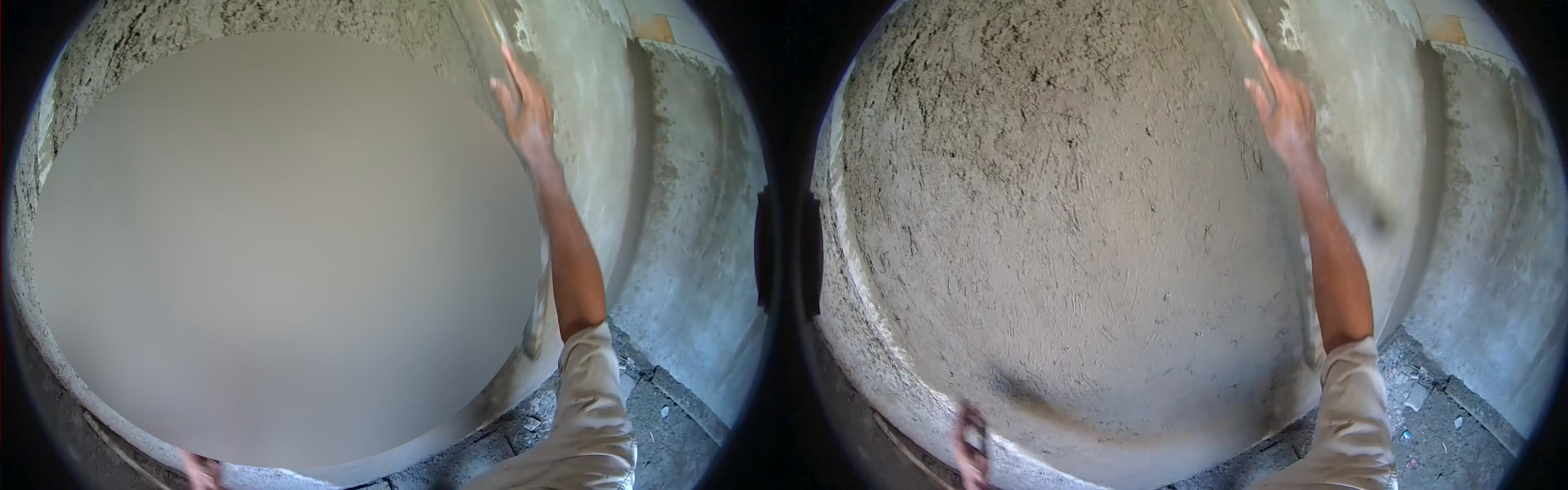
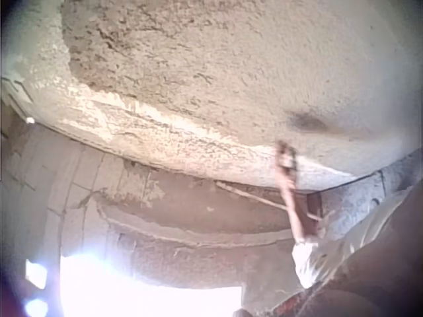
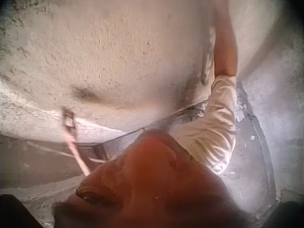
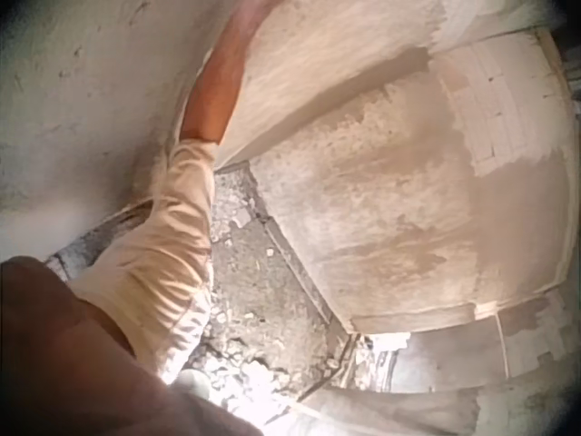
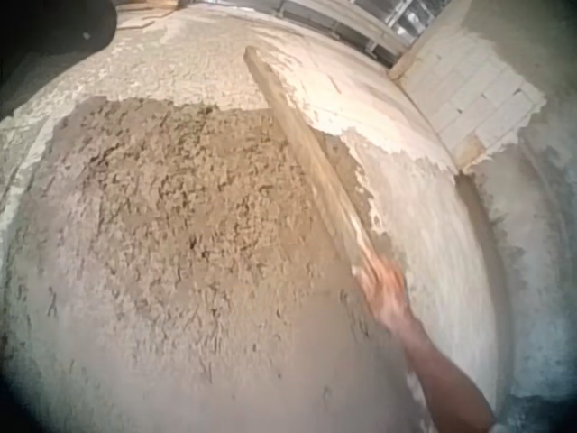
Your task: The person plasters a wall by applying mortar with a trowel, leveling the surface with a long straightedge board, and wetting and cleaning areas using a brush.
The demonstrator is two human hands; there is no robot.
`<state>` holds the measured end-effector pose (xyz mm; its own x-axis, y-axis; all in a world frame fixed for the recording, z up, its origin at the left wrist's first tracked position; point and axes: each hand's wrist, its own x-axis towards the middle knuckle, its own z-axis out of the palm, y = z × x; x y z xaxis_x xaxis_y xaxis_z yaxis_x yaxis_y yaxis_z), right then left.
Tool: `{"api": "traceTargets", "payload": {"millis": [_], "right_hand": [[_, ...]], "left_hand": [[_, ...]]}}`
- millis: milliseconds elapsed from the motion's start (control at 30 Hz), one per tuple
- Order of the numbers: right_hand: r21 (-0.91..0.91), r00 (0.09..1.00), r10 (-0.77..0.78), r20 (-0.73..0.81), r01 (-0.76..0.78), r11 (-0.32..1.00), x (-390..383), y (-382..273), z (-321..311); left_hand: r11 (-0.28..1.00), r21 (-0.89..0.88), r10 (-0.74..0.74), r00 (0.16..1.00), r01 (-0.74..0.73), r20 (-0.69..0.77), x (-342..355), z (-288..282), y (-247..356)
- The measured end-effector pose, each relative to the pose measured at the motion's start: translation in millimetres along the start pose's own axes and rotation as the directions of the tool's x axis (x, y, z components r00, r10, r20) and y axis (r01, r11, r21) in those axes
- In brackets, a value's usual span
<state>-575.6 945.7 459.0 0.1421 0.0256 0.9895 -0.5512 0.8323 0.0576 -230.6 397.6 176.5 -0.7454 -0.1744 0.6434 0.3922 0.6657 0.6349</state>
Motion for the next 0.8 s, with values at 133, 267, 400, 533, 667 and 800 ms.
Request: {"api": "traceTargets", "payload": {"millis": [133, 267, 400, 533, 667, 800], "right_hand": [[0.023, 0.999, -0.038, 0.01, 0.038, 0.999, -3, 14, -4], [0.127, 0.988, -0.014, 0.155, -0.006, 0.992, -82, -51, -26], [0.1, 0.989, -0.005, 0.145, -0.01, 0.995, -215, -93, -34], [0.038, 0.992, 0.004, 0.124, -0.008, 0.999, -292, -96, -57], [0.061, 0.995, -0.013, 0.097, 0.007, 0.998, -284, -90, -48], [-0.029, 0.994, 0.051, 0.092, -0.048, 0.998, -236, -76, -46]], "left_hand": [[0.516, 0.694, 0.713, 0.701, -0.502, -0.023, 146, -28, 151], [0.067, 0.802, 0.871, 0.427, -0.593, 0.243, 230, 44, 296], [-0.126, 0.574, 0.834, 0.227, -0.809, 0.504, 279, 156, 333], [-0.323, 0.423, 0.589, 0.17, -0.846, 0.79, 276, 236, 288], [-0.387, 0.429, 0.663, 0.077, -0.816, 0.745, 285, 226, 266], [-0.578, 0.447, 0.708, -0.147, -0.683, 0.691, 348, 233, 308]]}}
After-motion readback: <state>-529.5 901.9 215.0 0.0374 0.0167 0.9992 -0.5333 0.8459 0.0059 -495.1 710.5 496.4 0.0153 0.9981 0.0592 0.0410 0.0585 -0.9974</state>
